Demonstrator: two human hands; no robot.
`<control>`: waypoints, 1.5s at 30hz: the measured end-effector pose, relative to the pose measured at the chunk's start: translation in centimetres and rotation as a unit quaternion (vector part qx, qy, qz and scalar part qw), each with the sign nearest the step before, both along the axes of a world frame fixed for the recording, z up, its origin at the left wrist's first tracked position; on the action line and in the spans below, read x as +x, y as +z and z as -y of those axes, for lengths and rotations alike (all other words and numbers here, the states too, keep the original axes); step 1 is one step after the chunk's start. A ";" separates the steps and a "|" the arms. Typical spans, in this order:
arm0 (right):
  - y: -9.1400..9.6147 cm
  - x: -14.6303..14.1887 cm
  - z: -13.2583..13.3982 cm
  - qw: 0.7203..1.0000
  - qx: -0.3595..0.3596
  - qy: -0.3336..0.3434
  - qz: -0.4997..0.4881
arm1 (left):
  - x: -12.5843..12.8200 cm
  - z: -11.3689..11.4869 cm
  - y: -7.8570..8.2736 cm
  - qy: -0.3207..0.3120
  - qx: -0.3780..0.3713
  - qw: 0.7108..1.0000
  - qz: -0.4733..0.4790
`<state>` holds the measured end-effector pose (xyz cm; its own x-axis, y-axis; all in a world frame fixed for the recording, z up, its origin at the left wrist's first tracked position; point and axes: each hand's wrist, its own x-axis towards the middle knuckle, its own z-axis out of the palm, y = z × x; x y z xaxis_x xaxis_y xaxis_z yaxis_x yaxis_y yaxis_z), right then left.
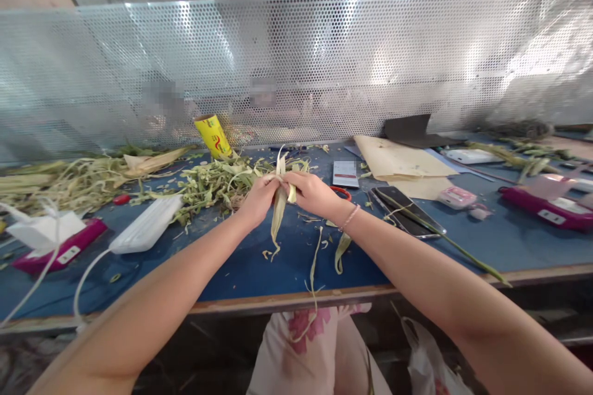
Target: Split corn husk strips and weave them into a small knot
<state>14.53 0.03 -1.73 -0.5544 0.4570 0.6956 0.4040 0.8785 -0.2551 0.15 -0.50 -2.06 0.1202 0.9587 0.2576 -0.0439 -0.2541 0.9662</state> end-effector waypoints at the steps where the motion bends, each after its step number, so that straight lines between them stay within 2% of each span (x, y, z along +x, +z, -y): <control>1: 0.1 0.2 0.1 1.000 0.021 -0.006 0.021 | 0.0 0.1 0.0 -0.007 0.003 1.000 0.002; 7: 0.6 0.7 0.6 0.982 0.108 -0.049 0.144 | 0.2 0.3 0.1 -0.025 -0.023 0.999 0.034; 11: 0.5 0.5 0.7 0.983 0.102 -0.048 0.143 | 0.3 0.4 0.3 -0.030 -0.029 0.997 0.060; 13: 0.4 0.2 0.5 0.994 0.055 -0.055 0.074 | 0.3 0.4 0.5 -0.015 -0.026 0.998 0.050; 15: 0.3 -0.1 0.3 0.997 -0.022 -0.078 -0.014 | 0.2 0.5 0.6 0.003 -0.026 0.999 0.043; 18: 0.3 -0.5 -0.1 0.979 -0.158 -0.089 -0.098 | 0.1 0.4 0.6 0.011 -0.017 1.000 0.018; 23: 0.1 -0.7 -0.6 0.927 -0.335 -0.009 -0.166 | -0.3 0.3 0.5 -0.006 0.030 0.997 -0.073; 26: -0.1 -0.7 -0.8 0.901 -0.390 0.049 -0.185 | -0.3 0.7 0.8 -0.012 0.052 0.993 -0.109; 29: -0.3 -0.8 -1.0 0.890 -0.407 0.089 -0.187 | -0.2 1.1 1.2 -0.006 0.062 0.989 -0.135; 31: -0.4 -0.7 -1.0 0.899 -0.389 0.090 -0.181 | -0.2 1.1 1.3 0.002 0.064 0.988 -0.143; 33: -0.4 -0.7 -0.8 0.924 -0.339 0.057 -0.168 | -0.1 1.0 1.1 0.006 0.054 0.991 -0.124; 36: -0.1 -0.4 -0.4 0.972 -0.200 -0.009 -0.121 | 0.1 0.6 0.6 -0.002 0.016 0.998 -0.061; 38: 0.2 -0.1 -0.1 0.993 -0.097 -0.018 -0.067 | 0.3 0.6 0.6 -0.009 -0.005 1.000 -0.025; 41: 0.7 0.4 0.4 0.999 0.012 -0.011 0.031 | 0.4 1.0 0.8 -0.021 -0.021 1.000 0.006; 45: 1.0 0.7 0.8 0.992 0.062 -0.027 0.105 | 0.5 1.3 1.0 -0.041 -0.028 0.999 0.021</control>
<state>15.18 -0.77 -0.77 -0.6701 0.4088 0.6196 0.4846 0.8732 -0.0521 0.63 -1.76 -1.08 0.1884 0.9592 0.2107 -0.1025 -0.1942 0.9756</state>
